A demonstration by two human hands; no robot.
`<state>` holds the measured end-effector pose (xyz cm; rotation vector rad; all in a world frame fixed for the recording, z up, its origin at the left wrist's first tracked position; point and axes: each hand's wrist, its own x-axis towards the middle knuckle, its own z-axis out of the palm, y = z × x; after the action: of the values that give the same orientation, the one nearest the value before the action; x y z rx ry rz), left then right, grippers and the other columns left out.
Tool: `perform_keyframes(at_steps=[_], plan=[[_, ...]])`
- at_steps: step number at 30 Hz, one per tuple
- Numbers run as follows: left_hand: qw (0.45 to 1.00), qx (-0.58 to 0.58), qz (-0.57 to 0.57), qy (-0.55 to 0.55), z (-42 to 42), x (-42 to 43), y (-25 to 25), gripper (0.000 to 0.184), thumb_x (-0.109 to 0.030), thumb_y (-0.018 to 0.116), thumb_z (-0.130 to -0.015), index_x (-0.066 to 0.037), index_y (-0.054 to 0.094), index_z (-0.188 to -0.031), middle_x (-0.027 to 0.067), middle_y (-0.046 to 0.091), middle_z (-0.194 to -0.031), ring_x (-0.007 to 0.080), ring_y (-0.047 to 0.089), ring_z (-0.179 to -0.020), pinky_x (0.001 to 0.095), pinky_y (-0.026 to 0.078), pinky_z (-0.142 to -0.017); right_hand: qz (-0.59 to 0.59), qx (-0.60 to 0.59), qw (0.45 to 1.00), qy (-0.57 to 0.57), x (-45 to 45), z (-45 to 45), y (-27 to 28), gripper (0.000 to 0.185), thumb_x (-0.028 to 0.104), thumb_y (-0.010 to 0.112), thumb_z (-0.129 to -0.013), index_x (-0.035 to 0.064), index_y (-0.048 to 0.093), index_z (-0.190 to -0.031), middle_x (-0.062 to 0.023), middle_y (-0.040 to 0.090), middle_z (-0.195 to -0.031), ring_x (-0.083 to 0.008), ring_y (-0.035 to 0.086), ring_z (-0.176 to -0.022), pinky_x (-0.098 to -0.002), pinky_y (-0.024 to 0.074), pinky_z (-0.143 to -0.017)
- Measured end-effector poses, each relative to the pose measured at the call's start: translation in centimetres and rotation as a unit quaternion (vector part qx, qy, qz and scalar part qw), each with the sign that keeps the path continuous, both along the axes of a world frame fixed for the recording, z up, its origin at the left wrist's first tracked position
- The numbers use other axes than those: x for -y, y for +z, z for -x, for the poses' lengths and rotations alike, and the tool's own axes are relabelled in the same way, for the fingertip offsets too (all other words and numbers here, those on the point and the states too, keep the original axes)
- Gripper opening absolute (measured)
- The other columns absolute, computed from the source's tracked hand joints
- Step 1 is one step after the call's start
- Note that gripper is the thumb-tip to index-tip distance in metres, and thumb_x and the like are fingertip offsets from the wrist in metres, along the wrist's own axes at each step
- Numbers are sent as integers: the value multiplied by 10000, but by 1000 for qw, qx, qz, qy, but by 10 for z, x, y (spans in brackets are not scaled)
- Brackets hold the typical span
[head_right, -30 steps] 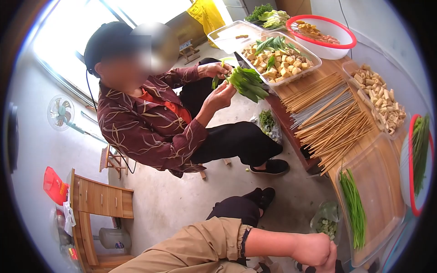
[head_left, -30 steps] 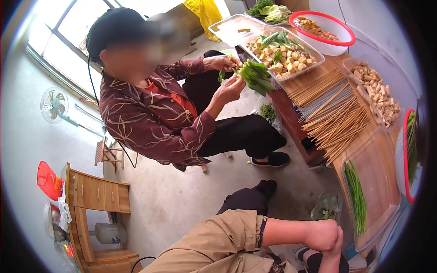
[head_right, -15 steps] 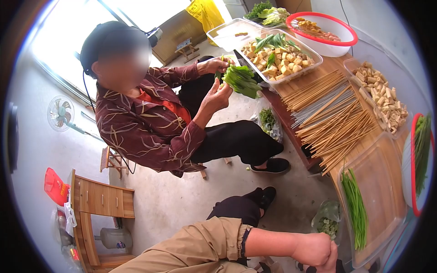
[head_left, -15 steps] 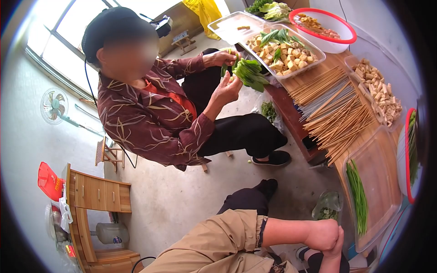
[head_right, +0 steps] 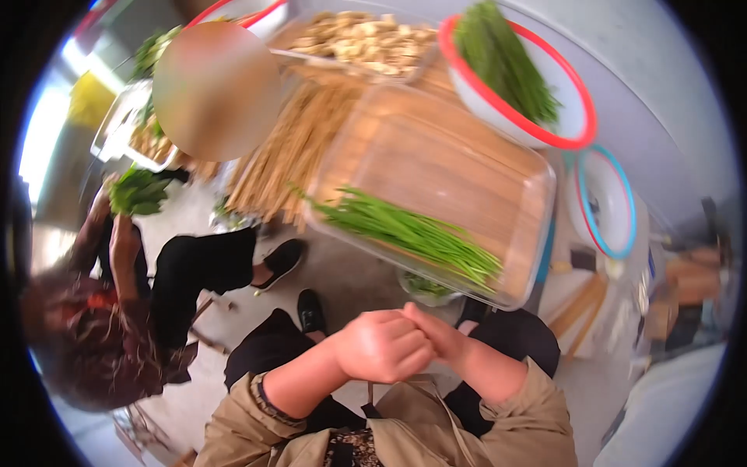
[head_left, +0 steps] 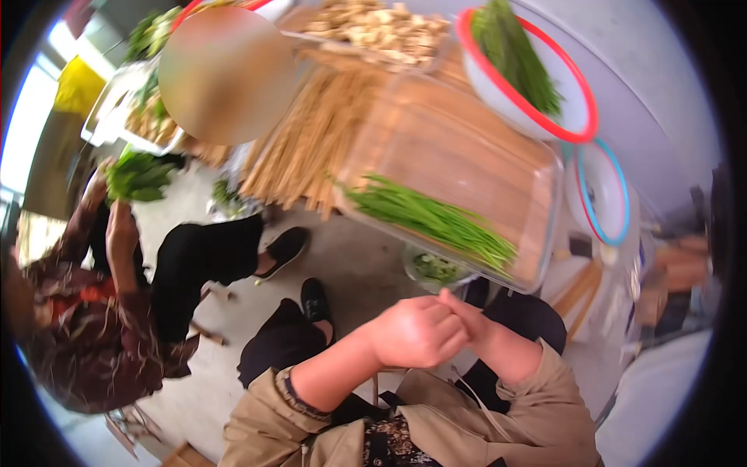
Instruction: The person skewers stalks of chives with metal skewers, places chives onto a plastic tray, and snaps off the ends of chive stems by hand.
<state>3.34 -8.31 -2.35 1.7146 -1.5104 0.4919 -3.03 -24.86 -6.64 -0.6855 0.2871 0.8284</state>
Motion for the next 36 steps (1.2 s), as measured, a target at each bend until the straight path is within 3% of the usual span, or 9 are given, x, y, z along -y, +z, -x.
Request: perform_keyframes(at_steps=[6,8,9,12,13,22,29,31,36], plan=[[997,26,-58,36,-12,18,17,242,-186,646,-606,-51,606,-802,38,581,-782,182,580,-649,300,480,-572,117,124,983,-67,7,5,20,318,356,432,-1010,86,596,-1047,19,593,-913,-62,563,-823,-242,484,-744],[994,0,-66,82,-19,29,25,310,-145,652,-650,-41,641,-941,53,611,-861,207,605,-743,317,497,-622,340,269,887,159,15,6,21,246,275,482,-981,71,613,-1021,-43,627,-895,-130,603,-808,-297,497,-736],[993,-13,-62,98,-22,35,26,293,-108,650,-662,-38,640,-947,60,618,-873,218,610,-767,325,504,-644,338,267,889,154,16,11,24,246,275,482,-981,71,613,-1021,-43,627,-895,-130,603,-808,-297,497,-736],[989,-27,-71,127,-38,56,35,268,-19,648,-689,-23,638,-957,93,633,-912,260,620,-825,353,518,-711,499,518,647,252,15,32,38,179,219,584,-883,50,605,-939,-131,629,-884,-317,628,-862,-439,514,-720],[987,-52,-96,122,-43,61,38,283,-8,657,-689,-15,633,-970,112,635,-933,289,614,-863,374,514,-761,499,541,611,293,17,37,35,179,229,615,-849,57,593,-892,-115,615,-861,-314,630,-865,-438,520,-717],[923,-91,-342,152,-55,111,58,530,-60,758,-630,-74,616,-1140,111,620,-1144,285,552,-1128,392,443,-943,511,633,547,199,30,56,32,182,171,624,-787,62,547,-911,-90,558,-787,-289,598,-765,-400,517,-616],[883,-74,-427,182,-63,133,41,529,-94,803,-573,-98,616,-1067,83,597,-1021,289,557,-1044,401,451,-905,522,641,535,175,34,58,26,184,223,621,-815,66,555,-886,-77,557,-761,-271,598,-731,-386,515,-612],[891,-51,-401,205,-63,139,31,465,-98,804,-575,-92,606,-996,78,576,-971,299,554,-989,408,463,-871,531,637,528,181,38,56,35,85,104,575,-747,42,586,-804,-102,604,-758,-271,633,-738,-366,533,-613],[882,-45,-419,210,-78,145,25,472,-134,804,-601,-81,586,-1016,90,566,-1006,310,547,-996,405,473,-854,530,639,535,158,43,56,37,85,98,568,-742,39,592,-800,-94,599,-734,-258,632,-716,-357,532,-605]])
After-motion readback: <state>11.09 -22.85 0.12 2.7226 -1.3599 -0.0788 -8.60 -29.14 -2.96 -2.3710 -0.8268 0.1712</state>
